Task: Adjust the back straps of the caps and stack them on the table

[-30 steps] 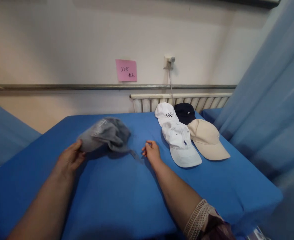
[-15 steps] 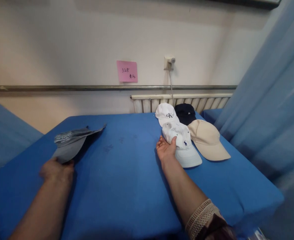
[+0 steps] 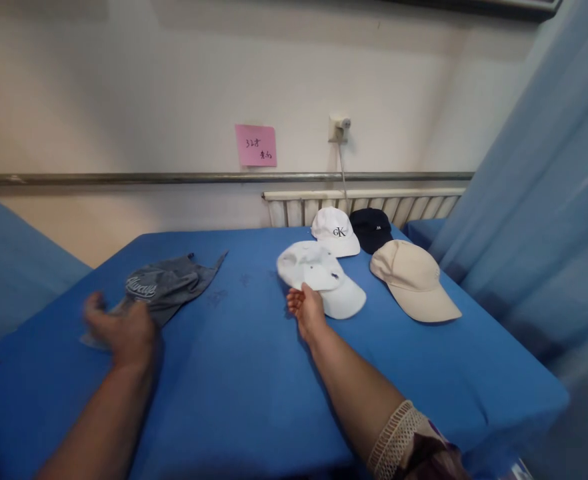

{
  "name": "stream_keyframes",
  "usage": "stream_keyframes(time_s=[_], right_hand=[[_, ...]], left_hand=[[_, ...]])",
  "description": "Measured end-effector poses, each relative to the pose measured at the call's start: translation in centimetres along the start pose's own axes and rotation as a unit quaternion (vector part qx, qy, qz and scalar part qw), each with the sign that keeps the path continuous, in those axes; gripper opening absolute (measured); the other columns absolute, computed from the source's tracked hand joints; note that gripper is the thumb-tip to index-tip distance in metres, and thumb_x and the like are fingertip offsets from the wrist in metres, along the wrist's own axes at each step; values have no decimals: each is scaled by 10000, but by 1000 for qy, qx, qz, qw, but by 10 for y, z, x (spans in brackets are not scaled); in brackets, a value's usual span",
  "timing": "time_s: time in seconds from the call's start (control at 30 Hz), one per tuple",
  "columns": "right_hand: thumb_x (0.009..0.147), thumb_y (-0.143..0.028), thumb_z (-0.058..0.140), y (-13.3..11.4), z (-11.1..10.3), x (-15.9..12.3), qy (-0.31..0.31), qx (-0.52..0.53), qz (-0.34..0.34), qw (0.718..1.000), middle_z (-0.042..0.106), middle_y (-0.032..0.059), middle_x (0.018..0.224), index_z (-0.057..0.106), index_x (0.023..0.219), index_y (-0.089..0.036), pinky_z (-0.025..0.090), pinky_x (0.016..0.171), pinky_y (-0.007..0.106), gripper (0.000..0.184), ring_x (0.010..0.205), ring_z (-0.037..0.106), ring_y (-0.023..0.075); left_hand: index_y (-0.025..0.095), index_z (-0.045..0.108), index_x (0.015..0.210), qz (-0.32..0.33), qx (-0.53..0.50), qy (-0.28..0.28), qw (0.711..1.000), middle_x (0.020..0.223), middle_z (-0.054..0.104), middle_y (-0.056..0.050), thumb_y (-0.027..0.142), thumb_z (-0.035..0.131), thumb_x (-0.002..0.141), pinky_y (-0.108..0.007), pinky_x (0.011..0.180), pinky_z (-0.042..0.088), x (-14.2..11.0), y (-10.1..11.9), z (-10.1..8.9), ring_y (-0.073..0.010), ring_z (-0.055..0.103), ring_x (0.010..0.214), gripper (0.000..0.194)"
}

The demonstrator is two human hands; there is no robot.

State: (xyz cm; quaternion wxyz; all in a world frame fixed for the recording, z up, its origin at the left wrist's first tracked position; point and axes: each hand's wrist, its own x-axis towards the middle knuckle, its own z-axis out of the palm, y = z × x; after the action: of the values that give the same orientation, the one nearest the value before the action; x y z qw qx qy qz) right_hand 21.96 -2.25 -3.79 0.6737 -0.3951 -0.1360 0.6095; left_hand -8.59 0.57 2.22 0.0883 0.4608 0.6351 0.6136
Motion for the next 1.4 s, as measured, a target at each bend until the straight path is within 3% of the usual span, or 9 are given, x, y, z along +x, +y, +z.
stream_keyframes(time_s=[0.33,0.5,0.63,0.73,0.93,1.0,1.13,1.23,1.4], right_hand=[[779,-235,598,-21,-13,12,-57,-58,79,994,667,3,603,627,760,-169,503,529,255,75,525,602,152],[830,-195,560,-18,-15,22,-27,-25,74,997,713,13,678,634,785,-170,558,655,271,90,640,666,163],[853,-209,566,-14,-15,25,-16,-2,57,998,735,23,758,647,839,-165,560,693,276,94,687,681,164],[867,-260,580,-11,-12,23,-10,10,42,999,729,20,772,647,868,-172,553,680,272,110,685,675,161],[844,-359,602,-14,-1,-2,-95,-51,-84,991,676,24,727,622,766,-180,510,623,267,196,633,626,149],[856,-355,584,-20,2,-17,-79,-147,-233,958,640,8,686,596,715,-194,490,633,272,215,620,593,144],[883,-259,543,-28,9,-46,-190,-372,-455,787,651,29,778,616,770,-204,476,718,293,146,726,593,160],[865,-208,559,-27,14,-54,-273,-458,-476,699,673,51,882,634,870,-208,483,781,313,75,818,614,178],[806,-197,664,-25,14,-41,-230,-539,-464,664,642,61,979,639,971,-215,472,865,357,167,941,583,212]], left_hand=[[145,623,1073,-132,-134,-358,915,1109,681,-127,482,685,726,-401,821,545,-65,9,57,-243,677,922,487],[170,631,853,124,-60,-390,910,967,692,-79,351,608,812,-372,868,502,-83,28,44,-223,642,917,187],[210,653,1025,314,6,-537,783,1056,697,-69,273,601,843,-377,937,447,-104,52,34,-231,609,1012,199],[241,616,1182,360,81,-575,730,1186,667,-83,336,706,785,-440,990,396,-122,63,41,-290,552,1126,417],[188,685,847,341,137,-537,759,875,697,-81,280,607,861,-442,902,409,-131,52,63,-277,581,948,121],[185,683,798,286,67,-541,788,855,689,-67,283,557,891,-397,878,420,-123,46,63,-246,584,918,184],[176,696,817,85,-84,-557,822,840,665,-47,379,593,871,-320,792,442,-105,39,56,-197,585,825,234],[168,698,823,-56,-170,-548,817,826,662,-38,400,673,816,-289,766,439,-97,35,53,-175,579,787,234],[163,694,796,-132,-228,-494,829,764,632,-22,420,728,768,-257,706,420,-90,30,53,-147,545,722,261]])
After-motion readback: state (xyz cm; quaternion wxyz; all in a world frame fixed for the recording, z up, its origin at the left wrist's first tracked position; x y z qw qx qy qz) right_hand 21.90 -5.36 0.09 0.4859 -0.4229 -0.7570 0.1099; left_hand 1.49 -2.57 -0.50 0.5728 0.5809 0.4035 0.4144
